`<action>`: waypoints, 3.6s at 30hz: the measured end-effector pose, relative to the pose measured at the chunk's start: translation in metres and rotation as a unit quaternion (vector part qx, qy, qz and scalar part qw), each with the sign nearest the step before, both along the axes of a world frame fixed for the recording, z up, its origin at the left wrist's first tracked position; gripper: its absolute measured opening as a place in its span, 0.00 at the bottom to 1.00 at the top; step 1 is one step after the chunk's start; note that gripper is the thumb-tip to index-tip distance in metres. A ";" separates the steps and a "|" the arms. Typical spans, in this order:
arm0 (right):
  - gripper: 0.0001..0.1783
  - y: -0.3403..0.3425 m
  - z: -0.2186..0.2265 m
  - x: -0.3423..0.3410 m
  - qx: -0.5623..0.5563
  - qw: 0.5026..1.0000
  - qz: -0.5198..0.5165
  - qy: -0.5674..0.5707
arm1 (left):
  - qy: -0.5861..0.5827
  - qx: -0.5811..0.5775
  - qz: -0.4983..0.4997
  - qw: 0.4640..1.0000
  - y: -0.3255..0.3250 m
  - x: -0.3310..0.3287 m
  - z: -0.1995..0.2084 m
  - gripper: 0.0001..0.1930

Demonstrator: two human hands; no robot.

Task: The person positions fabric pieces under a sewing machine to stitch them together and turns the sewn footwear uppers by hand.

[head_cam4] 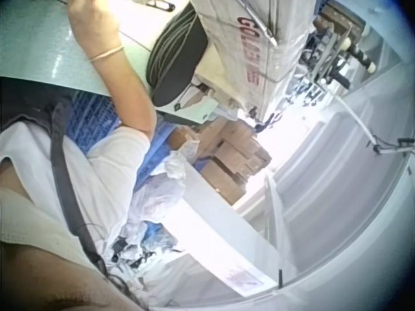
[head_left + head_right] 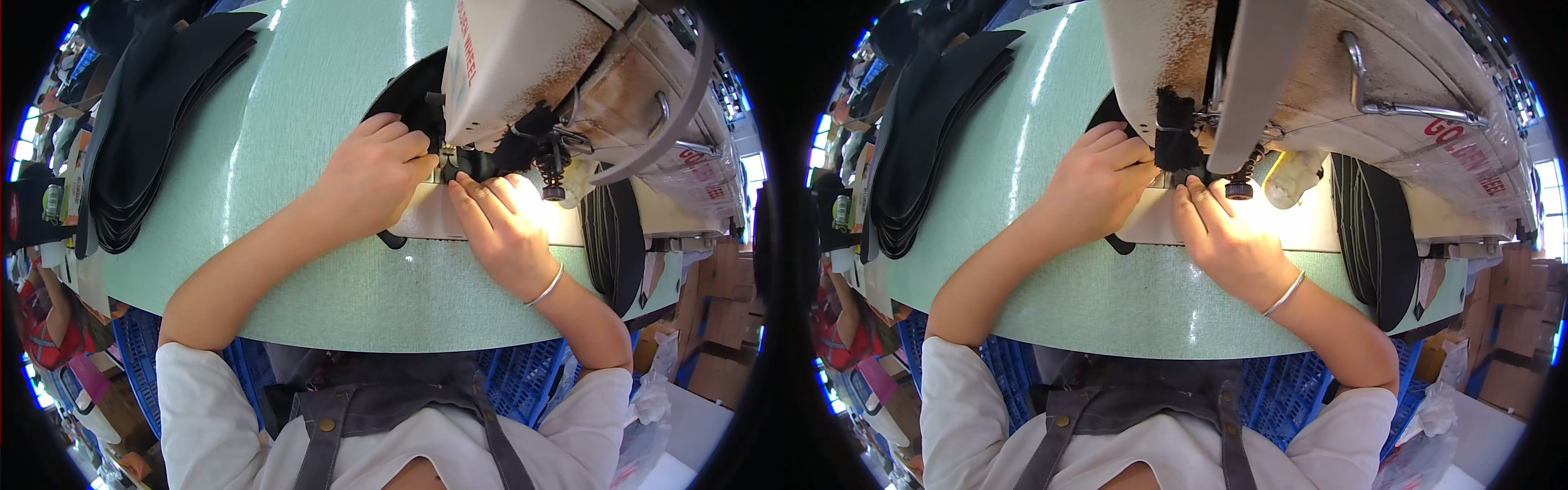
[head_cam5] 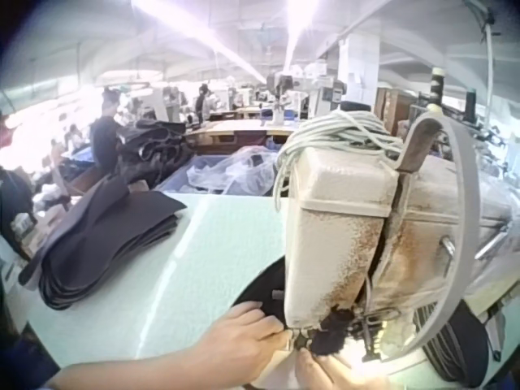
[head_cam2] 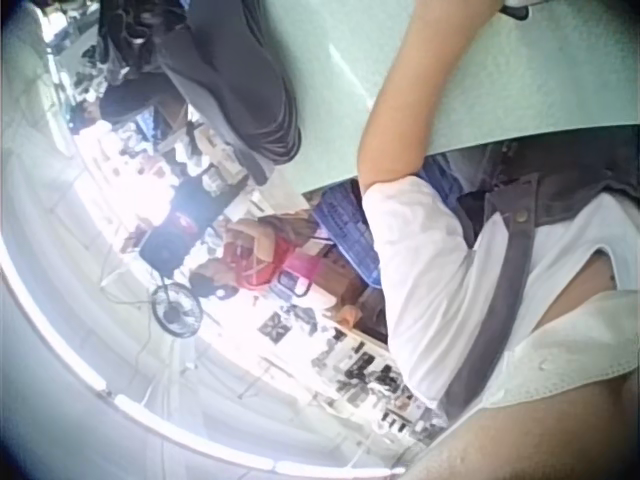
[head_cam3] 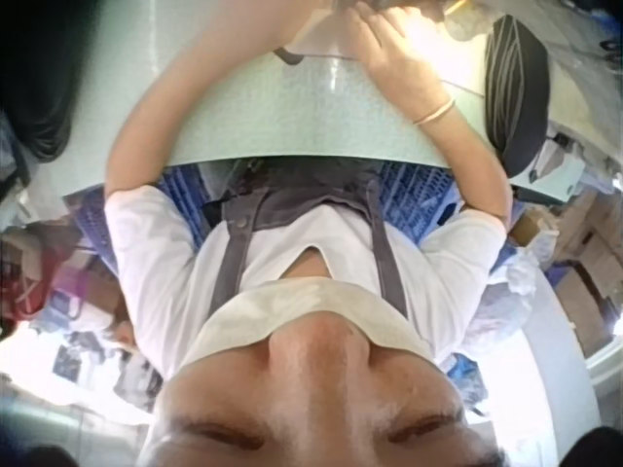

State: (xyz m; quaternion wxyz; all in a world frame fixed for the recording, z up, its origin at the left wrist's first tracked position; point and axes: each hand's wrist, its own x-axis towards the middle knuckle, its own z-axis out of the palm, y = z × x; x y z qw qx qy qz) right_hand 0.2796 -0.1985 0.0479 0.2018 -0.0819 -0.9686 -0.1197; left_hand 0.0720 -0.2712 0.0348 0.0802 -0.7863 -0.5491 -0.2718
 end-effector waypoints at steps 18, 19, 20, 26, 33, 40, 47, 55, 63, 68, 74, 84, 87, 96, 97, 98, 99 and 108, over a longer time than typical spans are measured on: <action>0.17 0.036 0.005 0.016 -0.299 0.952 0.027 0.065 | 0.207 -0.048 -0.019 0.977 -0.024 0.010 0.032 0.06; 0.17 0.036 0.000 0.018 -0.300 0.951 0.025 0.063 | 0.205 -0.050 -0.021 0.977 -0.024 0.012 0.030 0.06; 0.17 0.037 -0.007 0.019 -0.337 0.938 0.021 0.078 | 0.191 -0.036 -0.016 0.981 -0.024 0.014 0.028 0.06; 0.20 0.039 -0.003 0.019 -0.250 0.965 0.040 0.063 | 0.193 -0.030 0.010 0.981 -0.026 0.024 0.026 0.07; 0.23 0.012 0.000 0.016 -0.060 0.992 -0.082 -0.071 | 0.209 -0.012 0.036 0.977 -0.028 0.032 0.019 0.07; 0.12 0.034 0.005 0.038 0.047 0.998 -0.045 -0.004 | 0.216 -0.014 0.075 0.973 -0.030 0.007 0.059 0.05; 0.26 0.036 0.021 0.030 -0.154 0.985 0.016 -0.078 | 0.122 -0.142 -0.069 0.980 -0.029 0.004 0.056 0.11; 0.07 0.005 0.009 0.018 -0.075 0.995 -0.043 -0.048 | 0.080 -0.116 -0.069 0.988 -0.034 0.013 0.041 0.11; 0.12 0.003 0.007 0.015 -0.101 0.995 -0.005 -0.017 | 0.043 -0.053 -0.059 0.996 -0.034 0.021 0.022 0.13; 0.18 0.007 -0.001 0.014 -0.076 0.997 0.013 -0.008 | 0.031 -0.028 -0.061 0.997 -0.029 0.015 0.018 0.11; 0.23 0.001 0.002 0.015 -0.049 0.998 0.004 -0.041 | 0.018 -0.016 -0.045 0.999 -0.028 0.017 0.014 0.09; 0.31 0.008 -0.009 0.017 -0.173 0.979 -0.058 -0.093 | 0.007 -0.054 -0.060 0.997 -0.015 0.002 0.016 0.11; 0.33 0.012 -0.009 0.016 -0.249 0.958 -0.082 -0.119 | -0.013 -0.060 -0.055 0.997 -0.011 -0.001 0.014 0.12; 0.35 0.034 -0.016 0.011 -0.250 0.967 -0.008 -0.053 | -0.016 -0.055 -0.025 0.998 0.002 -0.006 0.006 0.13; 0.35 0.034 -0.018 0.009 -0.251 0.966 -0.006 -0.053 | -0.004 -0.051 -0.026 0.998 0.001 -0.006 0.007 0.14; 0.35 0.034 -0.020 0.009 -0.241 0.968 -0.009 -0.069 | 0.009 -0.047 -0.023 0.999 -0.001 -0.006 0.009 0.15; 0.35 0.034 -0.021 0.008 -0.230 0.969 -0.010 -0.085 | 0.011 -0.047 -0.017 0.999 -0.001 -0.007 0.009 0.15; 0.26 0.033 -0.008 0.038 -0.112 0.992 -0.045 -0.026 | 0.065 0.081 -0.007 0.995 -0.028 -0.019 0.031 0.09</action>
